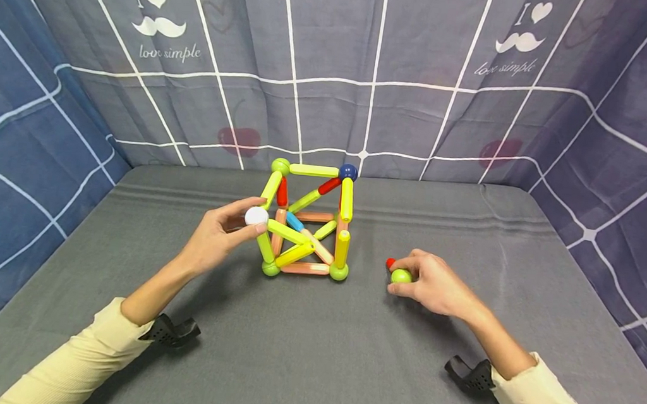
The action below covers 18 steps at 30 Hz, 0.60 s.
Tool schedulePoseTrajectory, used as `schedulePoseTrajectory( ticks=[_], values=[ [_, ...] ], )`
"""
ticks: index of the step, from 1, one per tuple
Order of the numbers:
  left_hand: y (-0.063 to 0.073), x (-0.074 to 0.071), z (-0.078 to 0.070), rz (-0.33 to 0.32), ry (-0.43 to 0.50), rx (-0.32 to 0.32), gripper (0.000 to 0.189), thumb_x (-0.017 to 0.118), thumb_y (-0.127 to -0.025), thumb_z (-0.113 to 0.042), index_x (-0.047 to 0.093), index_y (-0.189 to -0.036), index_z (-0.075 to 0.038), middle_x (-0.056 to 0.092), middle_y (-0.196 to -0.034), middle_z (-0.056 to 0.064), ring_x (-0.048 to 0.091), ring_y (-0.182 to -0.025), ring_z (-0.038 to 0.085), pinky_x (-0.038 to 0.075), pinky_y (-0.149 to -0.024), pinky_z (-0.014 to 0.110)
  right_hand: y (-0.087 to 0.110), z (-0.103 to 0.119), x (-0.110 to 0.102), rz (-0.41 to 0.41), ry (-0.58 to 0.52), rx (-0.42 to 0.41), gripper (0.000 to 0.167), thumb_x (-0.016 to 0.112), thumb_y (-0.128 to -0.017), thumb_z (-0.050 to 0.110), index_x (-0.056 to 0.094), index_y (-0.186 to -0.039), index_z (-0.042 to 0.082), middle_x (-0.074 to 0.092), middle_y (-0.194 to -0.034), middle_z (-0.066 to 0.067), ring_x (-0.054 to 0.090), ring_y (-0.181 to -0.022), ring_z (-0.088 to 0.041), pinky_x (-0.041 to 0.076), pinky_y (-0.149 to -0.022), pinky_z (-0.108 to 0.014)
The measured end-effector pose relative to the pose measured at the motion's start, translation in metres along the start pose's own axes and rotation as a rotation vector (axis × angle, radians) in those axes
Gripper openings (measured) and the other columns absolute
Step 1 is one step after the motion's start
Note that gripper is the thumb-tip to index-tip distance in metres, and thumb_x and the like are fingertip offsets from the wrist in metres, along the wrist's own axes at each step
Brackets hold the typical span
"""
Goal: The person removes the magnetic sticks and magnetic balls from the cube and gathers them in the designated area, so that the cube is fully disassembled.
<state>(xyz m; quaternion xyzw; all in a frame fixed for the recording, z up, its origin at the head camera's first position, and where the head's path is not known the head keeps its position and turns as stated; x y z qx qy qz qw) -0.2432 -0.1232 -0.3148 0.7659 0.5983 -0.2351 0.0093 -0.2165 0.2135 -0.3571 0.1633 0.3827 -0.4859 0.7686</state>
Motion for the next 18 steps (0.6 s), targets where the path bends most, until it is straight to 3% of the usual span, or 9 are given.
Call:
schedulePoseTrajectory(
  ticks=[7,13,18],
  values=[
    [-0.001,0.000,0.001,0.001,-0.005,-0.005,0.048,0.072,-0.092,-0.021,0.059,-0.138,-0.015,0.062,-0.128,0.004,0.065,-0.101,0.022,0.052,-0.079,0.039,-0.003,0.002,0.000,0.040,0.007,0.014,0.013,0.080,-0.083,0.017,0.074,-0.094,0.013,0.056,-0.080,0.003,0.052,-0.066,-0.011,0.044,-0.058,-0.026],
    [0.000,-0.001,0.001,0.000,-0.004,-0.004,0.049,0.072,-0.092,-0.020,0.059,-0.138,-0.014,0.062,-0.129,0.006,0.065,-0.101,0.022,0.052,-0.079,0.036,-0.001,-0.005,0.008,0.111,-0.025,0.066,0.010,0.076,-0.087,0.021,0.069,-0.084,0.016,0.051,-0.076,0.000,0.055,-0.059,-0.012,0.047,-0.055,-0.027],
    [0.000,-0.001,0.000,-0.005,0.008,-0.004,0.050,0.072,-0.091,-0.019,0.058,-0.138,-0.012,0.061,-0.129,0.009,0.065,-0.102,0.024,0.052,-0.079,0.034,0.000,-0.009,0.007,0.081,-0.027,0.060,0.011,0.077,-0.086,0.020,0.067,-0.082,0.019,0.050,-0.075,-0.001,0.054,-0.058,-0.013,0.045,-0.055,-0.027]
  ],
)
Point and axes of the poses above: each hand's wrist, its own y-axis away from the middle knuckle, its own x-axis out of the palm, z = x × y, the point moved 7 cm from there along -y, towards the middle knuckle
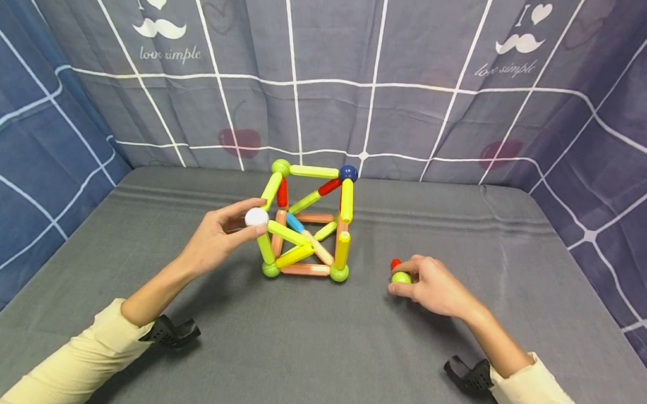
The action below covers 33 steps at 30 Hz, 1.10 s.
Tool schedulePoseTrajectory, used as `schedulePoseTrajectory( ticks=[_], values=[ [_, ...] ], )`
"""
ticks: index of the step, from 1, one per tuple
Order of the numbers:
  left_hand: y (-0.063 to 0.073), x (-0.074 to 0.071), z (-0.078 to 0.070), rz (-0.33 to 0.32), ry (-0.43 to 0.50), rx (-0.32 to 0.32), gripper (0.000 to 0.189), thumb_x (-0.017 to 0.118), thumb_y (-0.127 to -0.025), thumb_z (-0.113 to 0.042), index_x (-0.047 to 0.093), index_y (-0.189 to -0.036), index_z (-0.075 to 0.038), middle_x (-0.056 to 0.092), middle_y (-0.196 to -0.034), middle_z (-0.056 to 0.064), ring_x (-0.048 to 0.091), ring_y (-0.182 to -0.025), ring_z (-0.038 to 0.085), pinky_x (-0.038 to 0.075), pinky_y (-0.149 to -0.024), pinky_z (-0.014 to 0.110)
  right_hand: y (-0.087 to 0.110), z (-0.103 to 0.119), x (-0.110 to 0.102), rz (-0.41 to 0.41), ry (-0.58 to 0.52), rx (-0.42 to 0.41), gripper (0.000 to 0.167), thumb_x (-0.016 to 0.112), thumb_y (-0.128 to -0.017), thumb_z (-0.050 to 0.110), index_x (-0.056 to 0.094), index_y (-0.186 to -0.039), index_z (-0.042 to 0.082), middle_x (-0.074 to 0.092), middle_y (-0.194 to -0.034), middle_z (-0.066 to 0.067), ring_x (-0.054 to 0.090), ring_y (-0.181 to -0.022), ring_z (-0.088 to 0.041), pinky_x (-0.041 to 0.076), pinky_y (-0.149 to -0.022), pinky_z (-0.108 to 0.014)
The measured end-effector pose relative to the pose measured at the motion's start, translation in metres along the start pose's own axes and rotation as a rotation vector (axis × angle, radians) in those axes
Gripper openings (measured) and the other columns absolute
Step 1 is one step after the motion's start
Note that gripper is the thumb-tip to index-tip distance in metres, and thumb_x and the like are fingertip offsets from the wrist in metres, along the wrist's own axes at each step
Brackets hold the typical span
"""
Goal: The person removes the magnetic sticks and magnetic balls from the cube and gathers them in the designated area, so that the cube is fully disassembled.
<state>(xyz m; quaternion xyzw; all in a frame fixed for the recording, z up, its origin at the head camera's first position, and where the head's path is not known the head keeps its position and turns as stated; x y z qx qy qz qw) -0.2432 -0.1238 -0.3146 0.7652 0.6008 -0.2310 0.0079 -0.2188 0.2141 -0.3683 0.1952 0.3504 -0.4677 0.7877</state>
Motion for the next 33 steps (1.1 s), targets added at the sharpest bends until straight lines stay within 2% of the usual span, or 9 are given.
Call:
schedulePoseTrajectory(
  ticks=[2,4,9,13,17,25,28,33],
  values=[
    [0.000,0.001,0.000,-0.002,-0.001,-0.001,0.050,0.073,-0.091,-0.019,0.058,-0.138,-0.013,0.062,-0.129,0.008,0.065,-0.101,0.023,0.052,-0.079,0.034,0.000,0.000,-0.002,-0.016,0.008,-0.002,0.011,0.077,-0.087,0.020,0.068,-0.082,0.020,0.051,-0.075,-0.001,0.054,-0.058,-0.012,0.044,-0.054,-0.027],
    [-0.001,0.001,0.001,-0.002,-0.005,-0.003,0.049,0.073,-0.091,-0.019,0.059,-0.138,-0.014,0.061,-0.130,0.009,0.065,-0.101,0.023,0.052,-0.079,0.035,0.000,0.000,-0.004,-0.031,0.006,-0.004,0.007,0.077,-0.087,0.021,0.071,-0.088,0.017,0.055,-0.078,0.000,0.055,-0.058,-0.012,0.044,-0.054,-0.027],
    [-0.001,0.002,0.002,0.005,-0.005,-0.007,0.049,0.073,-0.091,-0.021,0.059,-0.138,-0.015,0.061,-0.131,0.009,0.065,-0.102,0.022,0.052,-0.080,0.037,-0.005,-0.001,-0.013,-0.095,0.009,0.037,0.026,0.076,-0.088,0.022,0.073,-0.106,0.003,0.066,-0.082,0.002,0.057,-0.062,-0.013,0.047,-0.056,-0.027],
    [-0.002,0.002,0.002,0.000,0.000,-0.007,0.050,0.073,-0.091,-0.020,0.059,-0.138,-0.013,0.062,-0.127,0.008,0.065,-0.101,0.023,0.052,-0.080,0.036,-0.022,0.000,-0.026,-0.171,0.074,0.069,0.033,0.075,-0.089,0.023,0.071,-0.110,-0.002,0.069,-0.087,-0.003,0.058,-0.072,-0.017,0.046,-0.060,-0.028],
    [-0.002,0.003,0.003,-0.002,0.009,-0.009,0.050,0.074,-0.090,-0.019,0.059,-0.138,-0.013,0.063,-0.126,0.008,0.065,-0.101,0.024,0.052,-0.080,0.035,-0.048,-0.001,-0.040,-0.211,0.072,0.098,0.033,0.073,-0.090,0.016,0.068,-0.115,-0.005,0.068,-0.098,-0.013,0.060,-0.082,-0.025,0.047,-0.064,-0.031],
    [-0.002,0.002,0.004,-0.008,0.031,0.002,0.050,0.074,-0.090,-0.017,0.060,-0.137,-0.011,0.064,-0.124,0.009,0.066,-0.098,0.023,0.053,-0.079,0.032,-0.095,-0.023,-0.043,-0.195,0.091,0.133,0.038,0.070,-0.088,0.005,0.062,-0.122,-0.010,0.063,-0.113,-0.028,0.061,-0.103,-0.041,0.049,-0.082,-0.049],
    [-0.002,0.001,0.003,-0.002,0.033,0.006,0.050,0.074,-0.090,-0.017,0.060,-0.137,-0.011,0.064,-0.124,0.009,0.066,-0.099,0.023,0.053,-0.080,0.033,-0.104,-0.032,-0.040,-0.176,0.115,0.160,0.039,0.069,-0.088,0.005,0.061,-0.123,-0.011,0.062,-0.117,-0.029,0.059,-0.106,-0.044,0.047,-0.086,-0.053],
    [-0.002,0.000,0.004,0.008,0.031,0.003,0.051,0.074,-0.090,-0.017,0.059,-0.138,-0.011,0.064,-0.123,0.009,0.066,-0.101,0.023,0.053,-0.080,0.033,-0.110,-0.041,-0.035,-0.154,0.122,0.200,0.039,0.068,-0.089,0.005,0.060,-0.123,-0.012,0.061,-0.118,-0.030,0.059,-0.106,-0.045,0.047,-0.086,-0.053]
  ],
)
Point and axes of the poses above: each hand's wrist, its own y-axis away from the middle knuckle, its own x-axis out of the palm, z = x × y, the point moved 7 cm from there along -y, towards the middle knuckle
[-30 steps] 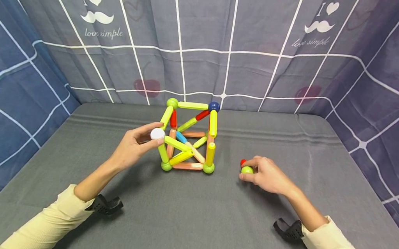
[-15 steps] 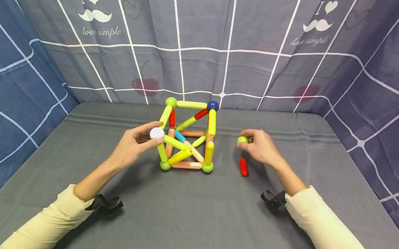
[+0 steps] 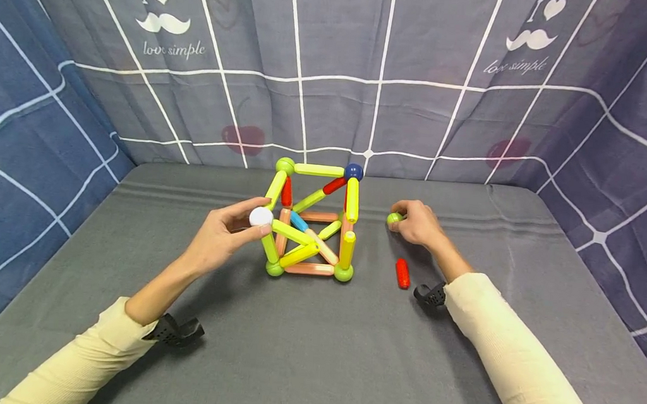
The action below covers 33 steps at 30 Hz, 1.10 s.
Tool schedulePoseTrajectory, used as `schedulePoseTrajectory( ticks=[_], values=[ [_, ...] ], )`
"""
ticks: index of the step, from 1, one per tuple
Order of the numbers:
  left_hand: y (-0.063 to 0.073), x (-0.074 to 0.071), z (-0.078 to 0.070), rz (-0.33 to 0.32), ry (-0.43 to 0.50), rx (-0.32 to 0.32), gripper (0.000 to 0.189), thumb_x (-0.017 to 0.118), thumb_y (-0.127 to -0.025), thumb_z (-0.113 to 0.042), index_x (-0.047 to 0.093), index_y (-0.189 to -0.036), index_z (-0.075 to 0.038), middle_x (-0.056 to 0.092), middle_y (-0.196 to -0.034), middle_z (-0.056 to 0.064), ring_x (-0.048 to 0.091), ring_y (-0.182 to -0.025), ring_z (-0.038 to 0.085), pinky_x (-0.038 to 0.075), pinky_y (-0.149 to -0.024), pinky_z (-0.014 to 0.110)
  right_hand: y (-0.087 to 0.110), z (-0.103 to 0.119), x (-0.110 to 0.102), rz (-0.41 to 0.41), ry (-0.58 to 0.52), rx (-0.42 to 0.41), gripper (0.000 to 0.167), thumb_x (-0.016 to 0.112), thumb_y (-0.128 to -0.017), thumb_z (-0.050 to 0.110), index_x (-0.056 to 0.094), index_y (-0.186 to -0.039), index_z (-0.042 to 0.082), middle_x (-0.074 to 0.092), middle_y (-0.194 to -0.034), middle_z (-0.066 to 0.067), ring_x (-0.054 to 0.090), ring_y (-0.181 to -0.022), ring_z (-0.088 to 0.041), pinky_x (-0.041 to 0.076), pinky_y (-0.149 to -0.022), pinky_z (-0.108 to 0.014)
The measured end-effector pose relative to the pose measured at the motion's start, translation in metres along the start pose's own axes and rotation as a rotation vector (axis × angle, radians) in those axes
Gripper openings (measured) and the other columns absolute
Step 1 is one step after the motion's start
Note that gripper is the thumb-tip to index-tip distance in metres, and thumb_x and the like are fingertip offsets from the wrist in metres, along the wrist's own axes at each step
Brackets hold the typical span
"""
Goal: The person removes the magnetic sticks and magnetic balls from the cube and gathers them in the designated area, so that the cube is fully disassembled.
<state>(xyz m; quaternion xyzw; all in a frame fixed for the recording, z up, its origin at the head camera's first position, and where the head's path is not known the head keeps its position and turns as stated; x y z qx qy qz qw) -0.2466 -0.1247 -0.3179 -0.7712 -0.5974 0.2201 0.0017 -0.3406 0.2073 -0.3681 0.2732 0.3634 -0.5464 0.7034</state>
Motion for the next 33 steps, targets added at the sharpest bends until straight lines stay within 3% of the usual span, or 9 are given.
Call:
schedulePoseTrajectory(
  ticks=[10,15,18,21,25,33],
  values=[
    [0.000,0.000,0.000,-0.003,0.031,0.013,0.051,0.074,-0.089,-0.012,0.059,-0.137,-0.009,0.064,-0.124,0.010,0.066,-0.100,0.023,0.054,-0.079,0.031,0.001,0.004,-0.002,-0.022,0.033,-0.017,0.038,0.071,-0.087,0.009,0.063,-0.121,-0.007,0.064,-0.116,-0.028,0.061,-0.106,-0.042,0.046,-0.088,-0.054],
    [0.000,0.001,0.000,0.000,0.034,0.016,0.050,0.074,-0.089,-0.013,0.059,-0.137,-0.009,0.065,-0.123,0.010,0.066,-0.099,0.023,0.053,-0.079,0.030,0.008,0.021,-0.015,-0.136,-0.001,-0.014,0.035,0.067,-0.092,0.012,0.063,-0.122,-0.005,0.061,-0.121,-0.027,0.060,-0.107,-0.042,0.047,-0.085,-0.054],
    [0.000,0.001,0.000,0.003,0.031,0.013,0.051,0.074,-0.089,-0.013,0.059,-0.137,-0.009,0.065,-0.124,0.010,0.065,-0.099,0.023,0.053,-0.079,0.030,0.015,0.043,-0.026,-0.231,-0.083,-0.043,0.029,0.061,-0.096,0.013,0.064,-0.120,-0.004,0.064,-0.115,-0.024,0.067,-0.092,-0.037,0.052,-0.075,-0.044],
    [0.000,0.001,0.000,0.001,0.033,0.011,0.051,0.074,-0.089,-0.013,0.059,-0.138,-0.009,0.065,-0.123,0.011,0.065,-0.100,0.024,0.053,-0.079,0.031,0.022,0.068,-0.030,-0.271,-0.216,-0.098,0.027,0.057,-0.100,0.016,0.065,-0.118,-0.003,0.066,-0.108,-0.021,0.067,-0.071,-0.025,0.053,-0.059,-0.033],
    [0.001,0.000,-0.001,0.000,0.028,0.015,0.051,0.074,-0.089,-0.014,0.059,-0.138,-0.009,0.064,-0.124,0.010,0.065,-0.101,0.024,0.053,-0.080,0.031,0.029,0.096,-0.030,-0.270,-0.363,-0.156,0.027,0.056,-0.101,0.020,0.065,-0.114,-0.002,0.063,-0.103,-0.018,0.062,-0.057,-0.016,0.051,-0.046,-0.032],
    [0.001,0.001,0.000,0.008,0.020,0.018,0.052,0.074,-0.090,-0.014,0.058,-0.139,-0.010,0.063,-0.128,0.009,0.065,-0.102,0.023,0.054,-0.081,0.032,0.033,0.117,-0.019,-0.160,-0.486,-0.128,0.031,0.067,-0.094,0.011,0.055,-0.116,-0.006,0.058,-0.106,-0.022,0.058,-0.047,-0.018,0.053,-0.049,-0.033]
  ],
)
Point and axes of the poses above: each hand's wrist, its own y-axis away from the middle knuckle, its own x-axis out of the palm, z = x × y, the point moved 7 cm from there along -y, towards the middle knuckle
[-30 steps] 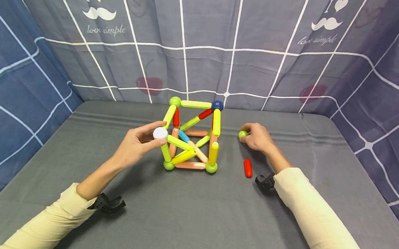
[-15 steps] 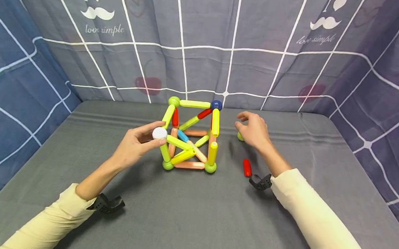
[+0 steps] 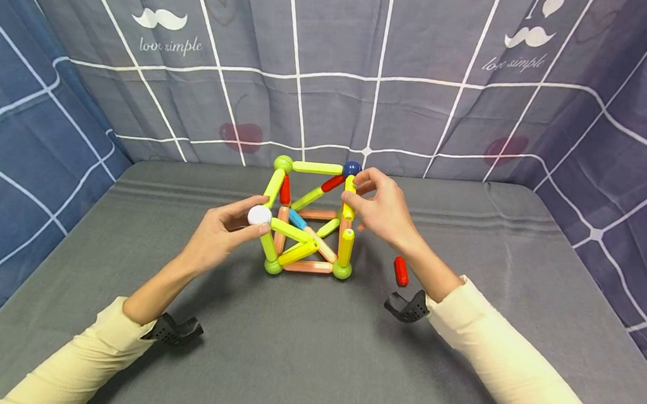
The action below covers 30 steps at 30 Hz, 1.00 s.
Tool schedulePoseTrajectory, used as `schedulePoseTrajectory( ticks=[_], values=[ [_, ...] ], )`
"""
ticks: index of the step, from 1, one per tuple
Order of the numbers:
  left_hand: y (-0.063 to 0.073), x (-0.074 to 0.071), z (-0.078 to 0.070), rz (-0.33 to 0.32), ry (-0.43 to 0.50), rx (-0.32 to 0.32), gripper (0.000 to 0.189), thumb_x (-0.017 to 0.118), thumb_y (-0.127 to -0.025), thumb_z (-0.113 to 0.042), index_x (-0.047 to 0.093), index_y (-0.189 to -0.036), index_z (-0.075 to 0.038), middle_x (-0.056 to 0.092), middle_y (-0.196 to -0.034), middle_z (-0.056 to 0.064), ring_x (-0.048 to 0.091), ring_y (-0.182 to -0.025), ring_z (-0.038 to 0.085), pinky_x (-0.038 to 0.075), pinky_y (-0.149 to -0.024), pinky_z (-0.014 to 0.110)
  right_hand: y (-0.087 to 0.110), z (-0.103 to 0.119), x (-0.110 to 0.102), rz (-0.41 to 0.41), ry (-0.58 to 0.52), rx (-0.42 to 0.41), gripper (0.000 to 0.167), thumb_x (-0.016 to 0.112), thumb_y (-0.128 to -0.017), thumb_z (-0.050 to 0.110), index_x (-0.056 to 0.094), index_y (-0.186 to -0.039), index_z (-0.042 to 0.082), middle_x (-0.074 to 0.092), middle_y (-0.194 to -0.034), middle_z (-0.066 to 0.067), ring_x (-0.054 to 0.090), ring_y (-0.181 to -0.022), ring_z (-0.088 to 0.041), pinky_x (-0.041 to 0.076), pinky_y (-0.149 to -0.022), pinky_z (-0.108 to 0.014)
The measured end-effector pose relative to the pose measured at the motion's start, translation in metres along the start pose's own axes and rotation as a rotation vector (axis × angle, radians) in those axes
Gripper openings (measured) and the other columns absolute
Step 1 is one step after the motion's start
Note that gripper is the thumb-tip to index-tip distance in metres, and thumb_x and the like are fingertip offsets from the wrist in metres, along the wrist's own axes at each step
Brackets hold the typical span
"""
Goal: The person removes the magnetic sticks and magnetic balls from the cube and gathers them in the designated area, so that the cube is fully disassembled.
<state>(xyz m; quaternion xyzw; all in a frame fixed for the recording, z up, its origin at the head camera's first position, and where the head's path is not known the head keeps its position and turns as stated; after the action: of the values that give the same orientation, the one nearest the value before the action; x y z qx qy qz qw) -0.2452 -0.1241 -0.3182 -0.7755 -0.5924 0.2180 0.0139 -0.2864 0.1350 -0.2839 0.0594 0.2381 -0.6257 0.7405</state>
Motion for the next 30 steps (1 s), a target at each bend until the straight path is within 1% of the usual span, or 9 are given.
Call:
schedulePoseTrajectory(
  ticks=[5,10,14,18,23,26,30],
  values=[
    [0.000,0.000,0.000,0.002,0.002,-0.008,0.052,0.074,-0.089,-0.015,0.058,-0.139,-0.011,0.063,-0.128,0.009,0.065,-0.102,0.023,0.053,-0.081,0.032,-0.001,-0.003,0.000,0.002,-0.021,0.044,0.039,0.070,-0.092,0.009,0.052,-0.123,-0.004,0.058,-0.102,-0.022,0.058,-0.046,-0.018,0.053,-0.048,-0.031],
    [0.000,0.000,-0.001,0.001,-0.001,-0.008,0.052,0.074,-0.089,-0.014,0.058,-0.139,-0.011,0.063,-0.127,0.009,0.065,-0.102,0.023,0.053,-0.081,0.032,-0.001,-0.007,0.001,0.015,0.000,0.043,0.043,0.070,-0.091,0.008,0.052,-0.128,-0.004,0.061,-0.104,-0.023,0.058,-0.047,-0.019,0.053,-0.050,-0.031],
    [-0.001,0.000,-0.001,0.003,0.001,-0.008,0.052,0.074,-0.090,-0.014,0.058,-0.139,-0.010,0.063,-0.127,0.009,0.065,-0.101,0.023,0.053,-0.080,0.031,-0.001,-0.009,0.001,0.017,-0.010,0.045,0.043,0.070,-0.091,0.007,0.052,-0.129,-0.003,0.061,-0.105,-0.023,0.058,-0.047,-0.018,0.053,-0.050,-0.031],
    [-0.001,0.000,-0.001,0.004,-0.005,-0.006,0.053,0.074,-0.090,-0.014,0.058,-0.139,-0.010,0.063,-0.127,0.010,0.065,-0.102,0.024,0.053,-0.081,0.032,0.000,-0.010,0.001,0.024,-0.018,0.045,0.042,0.068,-0.091,0.005,0.051,-0.129,-0.002,0.061,-0.106,-0.023,0.054,-0.043,-0.017,0.051,-0.047,-0.032],
    [-0.001,0.000,-0.001,0.005,-0.015,-0.005,0.053,0.074,-0.089,-0.014,0.057,-0.140,-0.011,0.064,-0.125,0.010,0.065,-0.101,0.023,0.053,-0.081,0.032,0.001,-0.013,0.002,0.036,-0.018,0.055,0.043,0.067,-0.091,0.002,0.050,-0.131,-0.002,0.060,-0.106,-0.023,0.048,-0.039,-0.015,0.046,-0.042,-0.030],
    [0.000,0.000,-0.001,0.003,-0.007,-0.005,0.053,0.075,-0.089,-0.014,0.058,-0.139,-0.011,0.065,-0.125,0.009,0.065,-0.100,0.022,0.053,-0.080,0.031,0.002,-0.014,0.002,0.043,-0.011,0.059,0.044,0.066,-0.091,0.001,0.050,-0.132,0.000,0.061,-0.108,-0.023,0.046,-0.038,-0.015,0.044,-0.041,-0.029],
    [0.000,0.000,-0.001,0.001,-0.001,-0.004,0.053,0.075,-0.089,-0.014,0.058,-0.139,-0.011,0.065,-0.125,0.009,0.066,-0.100,0.022,0.053,-0.079,0.031,0.003,-0.013,-0.001,0.037,0.008,0.039,0.046,0.064,-0.091,-0.001,0.050,-0.135,0.002,0.061,-0.109,-0.023,0.045,-0.038,-0.015,0.044,-0.042,-0.028]
  ],
)
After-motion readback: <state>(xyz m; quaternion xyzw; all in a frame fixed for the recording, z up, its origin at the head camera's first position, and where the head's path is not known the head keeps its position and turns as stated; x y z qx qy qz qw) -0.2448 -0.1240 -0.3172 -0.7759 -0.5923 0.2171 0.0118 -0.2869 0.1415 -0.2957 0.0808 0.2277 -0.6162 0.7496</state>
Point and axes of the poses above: each hand's wrist, its own y-axis away from the middle knuckle, its own x-axis out of the palm, z = x × y, the point moved 7 cm from there along -y, towards the middle knuckle
